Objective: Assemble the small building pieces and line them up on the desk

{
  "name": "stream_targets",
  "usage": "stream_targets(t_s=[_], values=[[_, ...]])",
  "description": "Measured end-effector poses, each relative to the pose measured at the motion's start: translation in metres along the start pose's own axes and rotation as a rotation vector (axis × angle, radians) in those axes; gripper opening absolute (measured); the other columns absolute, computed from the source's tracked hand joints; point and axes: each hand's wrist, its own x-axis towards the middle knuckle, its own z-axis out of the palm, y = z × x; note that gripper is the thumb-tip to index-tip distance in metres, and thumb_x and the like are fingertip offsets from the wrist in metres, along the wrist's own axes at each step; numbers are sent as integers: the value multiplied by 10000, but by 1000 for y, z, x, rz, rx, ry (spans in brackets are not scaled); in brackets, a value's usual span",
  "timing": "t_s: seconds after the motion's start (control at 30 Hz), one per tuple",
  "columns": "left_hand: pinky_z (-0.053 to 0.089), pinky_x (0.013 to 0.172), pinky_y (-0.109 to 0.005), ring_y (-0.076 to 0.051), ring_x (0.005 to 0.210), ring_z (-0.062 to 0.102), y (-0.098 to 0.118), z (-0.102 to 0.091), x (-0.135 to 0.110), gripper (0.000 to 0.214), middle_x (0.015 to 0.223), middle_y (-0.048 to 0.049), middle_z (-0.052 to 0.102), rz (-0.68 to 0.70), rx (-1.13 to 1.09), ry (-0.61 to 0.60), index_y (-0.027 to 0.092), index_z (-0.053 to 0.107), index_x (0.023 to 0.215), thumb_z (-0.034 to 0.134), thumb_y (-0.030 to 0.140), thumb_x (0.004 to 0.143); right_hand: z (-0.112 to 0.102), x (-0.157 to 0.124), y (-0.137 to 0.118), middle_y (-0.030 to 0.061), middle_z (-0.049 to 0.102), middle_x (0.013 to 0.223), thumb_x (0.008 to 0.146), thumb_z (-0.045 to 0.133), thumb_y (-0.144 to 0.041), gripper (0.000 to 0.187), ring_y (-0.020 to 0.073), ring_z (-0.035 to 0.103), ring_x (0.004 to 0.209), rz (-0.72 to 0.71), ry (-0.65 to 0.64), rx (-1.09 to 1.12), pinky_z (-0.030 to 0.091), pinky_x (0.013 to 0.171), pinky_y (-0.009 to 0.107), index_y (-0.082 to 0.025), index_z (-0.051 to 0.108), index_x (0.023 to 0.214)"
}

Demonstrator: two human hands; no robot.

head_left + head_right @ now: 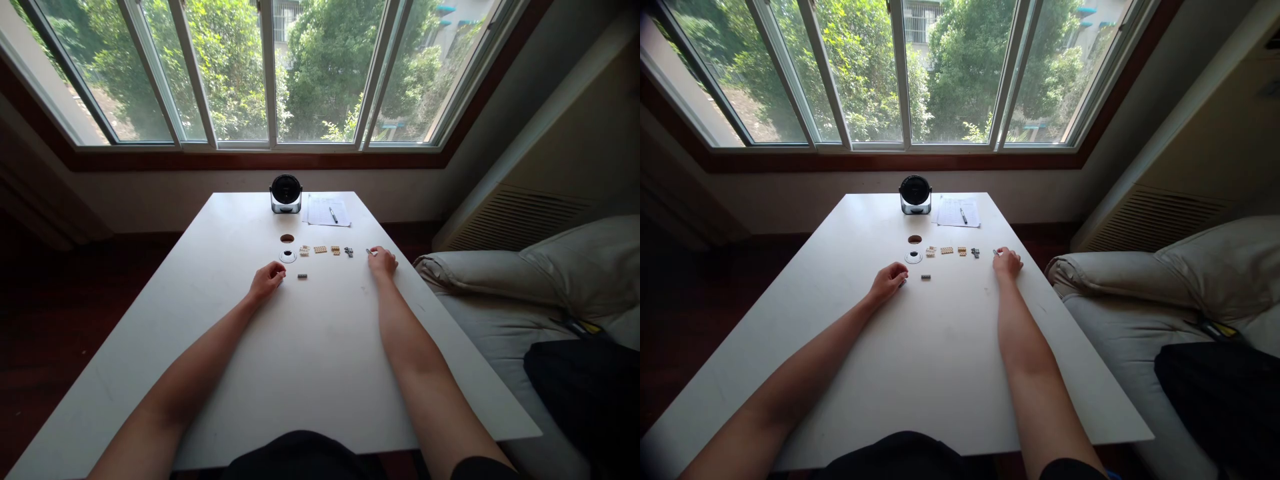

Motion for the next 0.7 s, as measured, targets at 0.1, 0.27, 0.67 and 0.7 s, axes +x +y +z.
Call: stream_targets(t_s=[0.1,0.27,0.67,0.7], values=[[444,636,-257,-137,669,572,0,0,0,172,818,-7,684,-7,2,4,211,660,890,582,356,840,0,-3,-4,102,653,1056,859,516,-167,261,247,513,999,-10,12,39,365,843,351,-234,697,1036],[455,657,-264,-142,687,584,1,0,0,165,821,-7,687,-6,16,-2,213,658,893,577,347,842,1,-5,-7,91,662,1023,880,478,-158,276,241,515,980,-30,15,110,376,844,339,-229,698,1031],[475,665,-271,-151,697,620,-1,1,1,165,825,-16,700,-33,-36,-2,213,658,897,578,343,835,9,-4,-13,66,699,1126,900,441,-172,350,255,524,1043,-105,-37,113,394,928,373,-247,714,1106],[479,670,-272,-152,704,624,-2,1,2,168,826,-18,701,-35,-47,1,212,659,897,579,346,833,10,-4,-15,63,702,1127,907,434,-175,364,254,529,1051,-118,-49,117,393,942,376,-252,708,1133]])
